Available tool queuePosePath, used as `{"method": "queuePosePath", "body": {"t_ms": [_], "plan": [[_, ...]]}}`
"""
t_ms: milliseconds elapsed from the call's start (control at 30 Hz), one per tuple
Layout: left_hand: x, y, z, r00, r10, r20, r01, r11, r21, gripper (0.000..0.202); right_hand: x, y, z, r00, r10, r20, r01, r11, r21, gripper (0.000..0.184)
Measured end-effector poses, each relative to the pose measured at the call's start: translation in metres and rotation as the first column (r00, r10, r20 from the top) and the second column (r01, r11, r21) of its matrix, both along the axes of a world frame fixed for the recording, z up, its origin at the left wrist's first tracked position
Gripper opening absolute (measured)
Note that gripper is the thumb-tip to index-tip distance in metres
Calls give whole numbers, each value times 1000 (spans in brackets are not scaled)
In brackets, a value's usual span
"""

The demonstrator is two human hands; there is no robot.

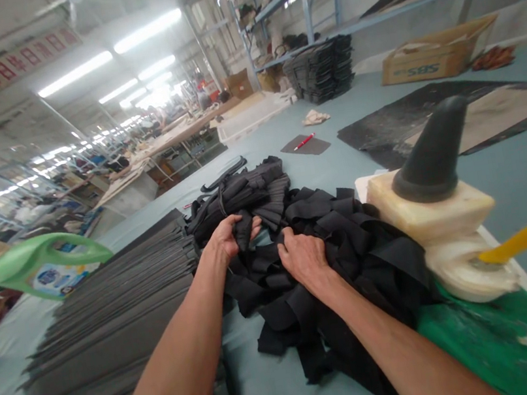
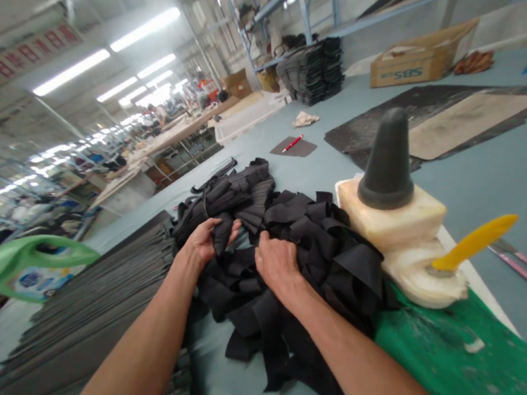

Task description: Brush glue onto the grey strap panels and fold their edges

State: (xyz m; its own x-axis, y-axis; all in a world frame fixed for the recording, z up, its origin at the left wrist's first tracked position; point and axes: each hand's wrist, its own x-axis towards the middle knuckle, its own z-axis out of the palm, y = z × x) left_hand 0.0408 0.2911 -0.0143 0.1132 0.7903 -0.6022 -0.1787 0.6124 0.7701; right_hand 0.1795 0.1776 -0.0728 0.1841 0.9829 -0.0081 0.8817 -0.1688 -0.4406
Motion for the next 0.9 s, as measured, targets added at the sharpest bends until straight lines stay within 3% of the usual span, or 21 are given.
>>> {"method": "queuePosePath", "body": {"t_ms": [167,333,500,700,900], "plan": [[-1,-6,-6,1000,15,-18,-15,1000,-10,36,0,-1,1,1000,-2,-1,2,1000,2,31],[1,-13,-24,983,82,-166,-83,997,2,36,0,-2,2,1000,7,-13,-6,1000,25,29],[6,-28,-38,943,158,-293,-136,986,95,37,-1,-8,10,998,45,-53,-38,992,124,27],[6,-46,-29,945,144,-295,-107,985,138,36,-7,-19,24,964,206,-169,-158,952,263,30],[11,-55,-26,956,216,-196,-166,956,242,37,-3,-1,38,919,136,-371,-91,987,135,36]]}}
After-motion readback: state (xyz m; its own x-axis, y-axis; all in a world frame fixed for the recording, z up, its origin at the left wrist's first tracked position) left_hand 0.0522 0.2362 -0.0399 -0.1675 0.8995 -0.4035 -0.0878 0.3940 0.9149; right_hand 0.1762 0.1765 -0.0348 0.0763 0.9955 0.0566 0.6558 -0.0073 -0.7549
